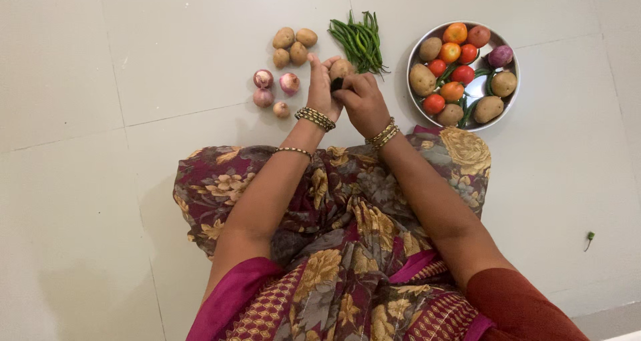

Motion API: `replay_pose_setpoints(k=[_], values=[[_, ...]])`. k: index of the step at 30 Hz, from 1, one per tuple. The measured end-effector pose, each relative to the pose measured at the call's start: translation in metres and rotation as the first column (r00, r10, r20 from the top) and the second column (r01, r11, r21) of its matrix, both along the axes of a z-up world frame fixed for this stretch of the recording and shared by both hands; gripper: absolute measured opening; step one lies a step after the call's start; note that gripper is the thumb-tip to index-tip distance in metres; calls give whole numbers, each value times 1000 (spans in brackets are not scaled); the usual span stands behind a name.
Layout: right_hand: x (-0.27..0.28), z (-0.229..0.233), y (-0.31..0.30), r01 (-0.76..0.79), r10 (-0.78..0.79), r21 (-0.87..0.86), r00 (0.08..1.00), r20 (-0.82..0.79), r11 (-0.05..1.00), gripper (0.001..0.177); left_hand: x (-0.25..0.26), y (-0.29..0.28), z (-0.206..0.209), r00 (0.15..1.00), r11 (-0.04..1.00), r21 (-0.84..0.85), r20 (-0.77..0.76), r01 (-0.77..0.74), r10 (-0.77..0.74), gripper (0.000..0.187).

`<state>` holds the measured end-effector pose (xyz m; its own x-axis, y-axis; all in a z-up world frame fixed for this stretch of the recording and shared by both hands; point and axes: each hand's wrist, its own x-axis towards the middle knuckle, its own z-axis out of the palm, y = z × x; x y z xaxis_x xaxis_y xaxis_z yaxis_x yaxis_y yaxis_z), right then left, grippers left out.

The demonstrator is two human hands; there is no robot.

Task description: The person sits on the floor and uses a black cloth to rub and peel the skin off several potatoes. The person handles the potatoes one at a time, rubbing them with the cloth and placing the peeled potatoes back on the floor.

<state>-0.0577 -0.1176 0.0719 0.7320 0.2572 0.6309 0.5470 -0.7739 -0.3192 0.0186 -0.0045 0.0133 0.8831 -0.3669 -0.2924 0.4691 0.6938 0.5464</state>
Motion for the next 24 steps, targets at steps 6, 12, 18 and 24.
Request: replay_pose_setpoints(k=[6, 12, 18, 24], values=[[12, -4, -3, 54, -60, 186, 998, 25, 981, 14, -3, -4, -2, 992, 994, 86, 102, 69, -77, 78], [41, -19, -32, 266, -117, 420, 930, -348, 867, 13, -9, -11, 5, 975, 951, 227, 19, 211, -221, 72], [41, -36, -42, 313, 157, 760, 866, -474, 569, 17, -6, -20, -10, 966, 935, 249, -18, 254, -258, 51], [37, -28, -29, 316, -164, 457, 926, -341, 832, 12, -3, -21, -32, 982, 977, 108, -75, 183, -176, 41]])
